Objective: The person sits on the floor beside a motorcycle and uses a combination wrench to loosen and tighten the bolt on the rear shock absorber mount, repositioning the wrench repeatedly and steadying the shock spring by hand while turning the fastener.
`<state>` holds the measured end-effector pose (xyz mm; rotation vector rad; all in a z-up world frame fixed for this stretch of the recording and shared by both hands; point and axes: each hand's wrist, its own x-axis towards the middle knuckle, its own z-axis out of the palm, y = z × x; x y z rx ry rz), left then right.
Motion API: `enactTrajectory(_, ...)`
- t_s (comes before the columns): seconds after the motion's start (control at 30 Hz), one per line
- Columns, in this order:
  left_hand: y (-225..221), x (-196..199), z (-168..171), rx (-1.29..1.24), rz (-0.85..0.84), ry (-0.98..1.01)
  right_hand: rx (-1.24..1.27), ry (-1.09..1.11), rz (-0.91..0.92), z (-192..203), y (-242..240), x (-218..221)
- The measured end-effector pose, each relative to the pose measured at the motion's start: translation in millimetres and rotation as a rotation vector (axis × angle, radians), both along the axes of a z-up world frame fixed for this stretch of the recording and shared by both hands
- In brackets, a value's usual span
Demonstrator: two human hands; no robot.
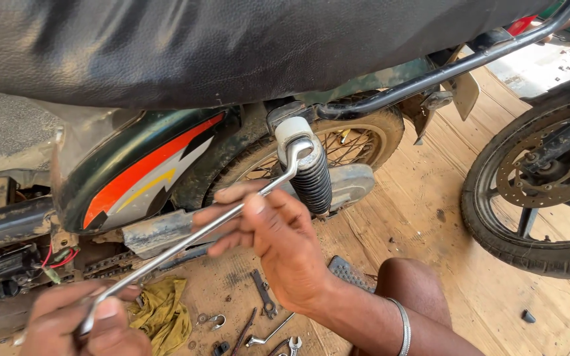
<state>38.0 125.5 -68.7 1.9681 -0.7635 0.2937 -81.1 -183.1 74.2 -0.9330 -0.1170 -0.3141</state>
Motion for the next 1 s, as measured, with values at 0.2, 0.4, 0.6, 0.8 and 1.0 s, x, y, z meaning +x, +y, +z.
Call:
enactTrajectory(0.2,-90,-43,85,-0.229,0.172,-0.041,0.041,-0.143,-0.117,4,0,0)
enactTrajectory(0.4,-97,-43,79,-0.177,0.104,-0.138,0.035,-0.123,-0.127,2,-4,-6)
enactTrajectory(0.6,-118,-42,69,-0.188,0.144,-0.204,0.047,-0.125,-0.095,9,-6,-13)
enactTrajectory(0.8,-128,-39,74,-0.018,0.188,-0.187,0.050,-0.081,-0.076,9,-14,-11)
enactTrajectory(1.0,-144,-41,79,0.153,0.234,-0.002,0.036,0.068,-0.137,9,-16,-10)
